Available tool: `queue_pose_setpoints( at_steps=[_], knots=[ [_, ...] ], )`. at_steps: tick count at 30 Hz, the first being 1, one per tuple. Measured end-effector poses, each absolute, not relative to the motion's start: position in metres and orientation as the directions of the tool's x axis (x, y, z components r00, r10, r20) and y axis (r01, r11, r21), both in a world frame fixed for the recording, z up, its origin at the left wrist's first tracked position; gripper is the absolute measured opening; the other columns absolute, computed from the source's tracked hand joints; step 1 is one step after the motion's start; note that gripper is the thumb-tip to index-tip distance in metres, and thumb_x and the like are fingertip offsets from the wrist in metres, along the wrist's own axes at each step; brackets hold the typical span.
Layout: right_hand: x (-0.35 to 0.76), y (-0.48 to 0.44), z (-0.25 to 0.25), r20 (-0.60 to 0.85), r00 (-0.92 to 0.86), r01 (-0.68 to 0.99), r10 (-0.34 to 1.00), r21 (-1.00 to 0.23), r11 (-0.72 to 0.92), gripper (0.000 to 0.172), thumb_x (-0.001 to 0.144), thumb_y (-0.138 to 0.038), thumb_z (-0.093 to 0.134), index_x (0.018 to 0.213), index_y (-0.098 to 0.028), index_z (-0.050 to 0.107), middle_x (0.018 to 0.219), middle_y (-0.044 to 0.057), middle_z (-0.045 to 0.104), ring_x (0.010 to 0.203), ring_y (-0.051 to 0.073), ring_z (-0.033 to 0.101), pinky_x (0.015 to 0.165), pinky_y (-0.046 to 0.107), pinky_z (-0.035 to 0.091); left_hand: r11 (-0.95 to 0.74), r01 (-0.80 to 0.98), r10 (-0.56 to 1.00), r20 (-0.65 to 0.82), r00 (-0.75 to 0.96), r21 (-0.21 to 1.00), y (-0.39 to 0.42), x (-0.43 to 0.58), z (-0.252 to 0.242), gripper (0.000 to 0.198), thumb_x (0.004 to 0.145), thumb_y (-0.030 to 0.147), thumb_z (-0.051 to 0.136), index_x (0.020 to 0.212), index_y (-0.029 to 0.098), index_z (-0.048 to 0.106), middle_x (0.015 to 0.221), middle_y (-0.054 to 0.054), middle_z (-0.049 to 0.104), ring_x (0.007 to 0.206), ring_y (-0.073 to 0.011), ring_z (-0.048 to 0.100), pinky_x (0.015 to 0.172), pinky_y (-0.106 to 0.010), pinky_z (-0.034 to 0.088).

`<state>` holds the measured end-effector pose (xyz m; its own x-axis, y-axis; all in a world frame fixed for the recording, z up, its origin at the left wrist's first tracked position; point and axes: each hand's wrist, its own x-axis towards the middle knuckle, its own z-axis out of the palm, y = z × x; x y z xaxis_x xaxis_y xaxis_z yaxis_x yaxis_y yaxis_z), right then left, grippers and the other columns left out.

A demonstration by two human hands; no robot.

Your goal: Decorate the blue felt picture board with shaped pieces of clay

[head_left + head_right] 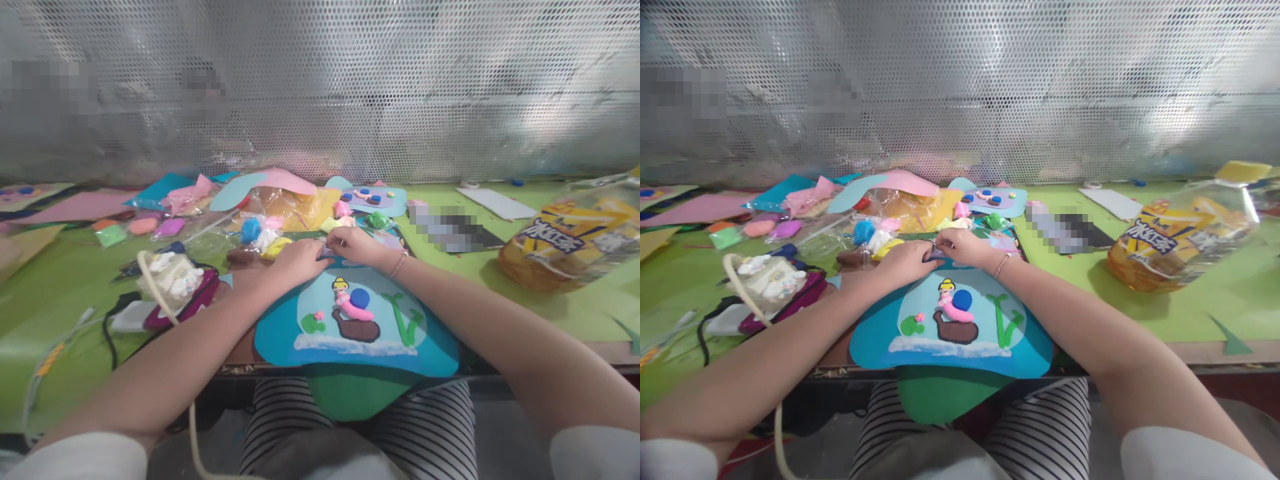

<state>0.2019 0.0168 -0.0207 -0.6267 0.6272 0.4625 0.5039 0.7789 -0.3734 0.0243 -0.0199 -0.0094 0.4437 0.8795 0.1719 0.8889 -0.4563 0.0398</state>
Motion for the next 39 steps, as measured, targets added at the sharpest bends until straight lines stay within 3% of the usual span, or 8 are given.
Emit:
queue_pose_setpoints(
  at_steps=[14, 25, 35, 39],
  knots=[
    [0.199, 0.014, -0.017, 0.442, -0.633, 0.492, 0.635, -0.404, 0.771, 0.017, 0.074, -0.004, 0.049, 0.083, -0.012, 0.062, 0.074, 0.002, 0.063, 0.063, 0.010, 0.053, 0.060, 0.020, 0.040, -0.415, 0.907, 0.876, 0.235, 0.421, -0.077, -0.021, 0.029, -0.022, 0.036, 0.083, 0.049, 0.049, 0.092, 0.017, 0.062, 0.090, -0.009, 0.065, 0.085, -0.0269, 0.064, 0.065, -0.031, 0.044],
    [0.198, 0.018, -0.019, 0.451, -0.603, 0.494, 0.658, -0.436, 0.752, 0.019, 0.073, -0.003, 0.052, 0.086, -0.012, 0.063, 0.074, 0.002, 0.064, 0.062, 0.009, 0.053, 0.059, 0.020, 0.041, -0.360, 0.933, 0.912, 0.210, 0.353, -0.003, -0.019, 0.026, -0.016, 0.040, 0.086, 0.051, 0.041, 0.092, 0.019, 0.064, 0.089, -0.009, 0.067, 0.085, -0.0267, 0.064, 0.066, -0.032, 0.045],
    [0.199, 0.027, -0.026, 0.575, -0.594, 0.445, 0.562, -0.347, 0.826, 0.020, 0.082, -0.009, 0.052, 0.085, -0.015, 0.071, 0.081, 0.007, 0.068, 0.078, 0.015, 0.060, 0.073, 0.026, 0.046, -0.397, 0.906, 0.867, 0.262, 0.424, -0.149, -0.027, 0.034, -0.020, 0.038, 0.086, 0.046, 0.044, 0.099, 0.016, 0.065, 0.094, -0.011, 0.065, 0.087, -0.0300, 0.064, 0.069, -0.037, 0.046],
    [0.197, 0.027, -0.024, 0.555, -0.590, 0.460, 0.587, -0.367, 0.809, 0.016, 0.083, -0.011, 0.055, 0.082, -0.015, 0.070, 0.078, 0.005, 0.068, 0.075, 0.014, 0.058, 0.071, 0.025, 0.045, -0.398, 0.910, 0.879, 0.236, 0.414, -0.117, -0.026, 0.033, -0.018, 0.040, 0.088, 0.045, 0.041, 0.102, 0.016, 0.064, 0.097, -0.011, 0.064, 0.089, -0.0287, 0.063, 0.073, -0.036, 0.045]
  ],
)
